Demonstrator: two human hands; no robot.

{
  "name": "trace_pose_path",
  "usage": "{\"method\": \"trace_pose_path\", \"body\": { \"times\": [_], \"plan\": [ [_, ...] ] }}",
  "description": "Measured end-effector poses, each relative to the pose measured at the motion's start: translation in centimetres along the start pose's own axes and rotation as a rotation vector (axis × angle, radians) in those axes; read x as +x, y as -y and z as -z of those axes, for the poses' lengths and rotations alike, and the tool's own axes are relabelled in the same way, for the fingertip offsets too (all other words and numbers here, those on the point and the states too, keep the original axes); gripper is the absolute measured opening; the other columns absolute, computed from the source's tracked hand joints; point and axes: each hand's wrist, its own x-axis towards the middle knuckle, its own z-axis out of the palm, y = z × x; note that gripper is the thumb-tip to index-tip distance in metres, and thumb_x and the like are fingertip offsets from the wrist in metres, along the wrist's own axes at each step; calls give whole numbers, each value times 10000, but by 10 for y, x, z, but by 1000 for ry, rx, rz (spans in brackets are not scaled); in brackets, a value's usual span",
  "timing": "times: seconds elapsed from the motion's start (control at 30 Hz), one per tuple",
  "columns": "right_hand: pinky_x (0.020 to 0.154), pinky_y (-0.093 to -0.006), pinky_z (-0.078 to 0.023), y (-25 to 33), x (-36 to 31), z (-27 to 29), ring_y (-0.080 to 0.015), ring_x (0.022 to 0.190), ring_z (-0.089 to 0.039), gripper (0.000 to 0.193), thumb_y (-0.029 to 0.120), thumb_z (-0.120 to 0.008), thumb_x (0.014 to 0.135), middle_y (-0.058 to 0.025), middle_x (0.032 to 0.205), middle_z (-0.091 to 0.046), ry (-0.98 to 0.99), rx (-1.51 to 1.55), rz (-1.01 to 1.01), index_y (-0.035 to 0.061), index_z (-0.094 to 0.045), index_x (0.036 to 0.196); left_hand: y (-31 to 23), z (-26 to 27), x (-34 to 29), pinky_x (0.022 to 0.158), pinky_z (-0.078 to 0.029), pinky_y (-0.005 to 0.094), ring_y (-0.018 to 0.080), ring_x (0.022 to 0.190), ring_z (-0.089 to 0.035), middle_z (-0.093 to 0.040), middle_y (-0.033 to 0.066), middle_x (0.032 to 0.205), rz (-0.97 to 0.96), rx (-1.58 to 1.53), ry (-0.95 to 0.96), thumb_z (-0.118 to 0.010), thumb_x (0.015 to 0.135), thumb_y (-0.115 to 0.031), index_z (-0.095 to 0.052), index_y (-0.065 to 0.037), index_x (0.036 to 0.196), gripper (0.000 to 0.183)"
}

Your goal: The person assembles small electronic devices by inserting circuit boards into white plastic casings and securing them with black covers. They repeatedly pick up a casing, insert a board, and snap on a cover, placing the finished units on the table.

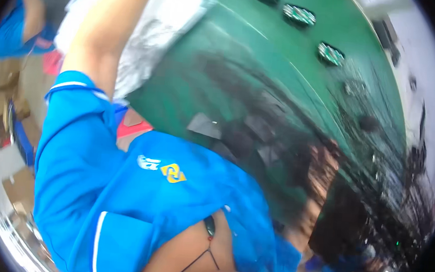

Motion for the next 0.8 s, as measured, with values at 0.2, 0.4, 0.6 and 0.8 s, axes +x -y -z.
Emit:
{"method": "trace_pose_path", "body": {
  "times": [0.2,0.4,0.6,0.8],
  "plan": [
    [650,-351,-464,3,5,-8,-265,724,-546,75,12,-608,836,-121,835,-522,-4,6,238,-7,-569,897,-34,192,-131,570,-494,376,235,570,-636,-656,127,658,41,-367,-9,-593,874,-279,-665,10,782,311],
    [595,-286,-418,-11,-1,-13,-163,685,-500,87,32,-605,844,-66,802,-500,12,-60,5,4,-539,893,6,193,-264,660,-470,421,325,724,-616,-626,161,761,23,75,339,-589,844,-231,-639,-36,823,202],
    [647,-243,-441,-26,6,-7,-104,710,-509,118,107,-599,903,-29,822,-569,-70,232,-117,-2,-565,932,7,122,-335,750,-468,414,345,882,-565,-567,155,862,-9,-34,112,-633,819,-340,-583,-12,876,337],
    [681,-230,-462,-32,10,2,-95,776,-550,144,62,-573,910,-33,887,-601,-34,274,-150,-2,-617,1032,13,115,-341,752,-465,407,337,871,-560,-577,146,874,81,-109,65,-604,852,-261,-585,-22,910,247]
  ]
}}
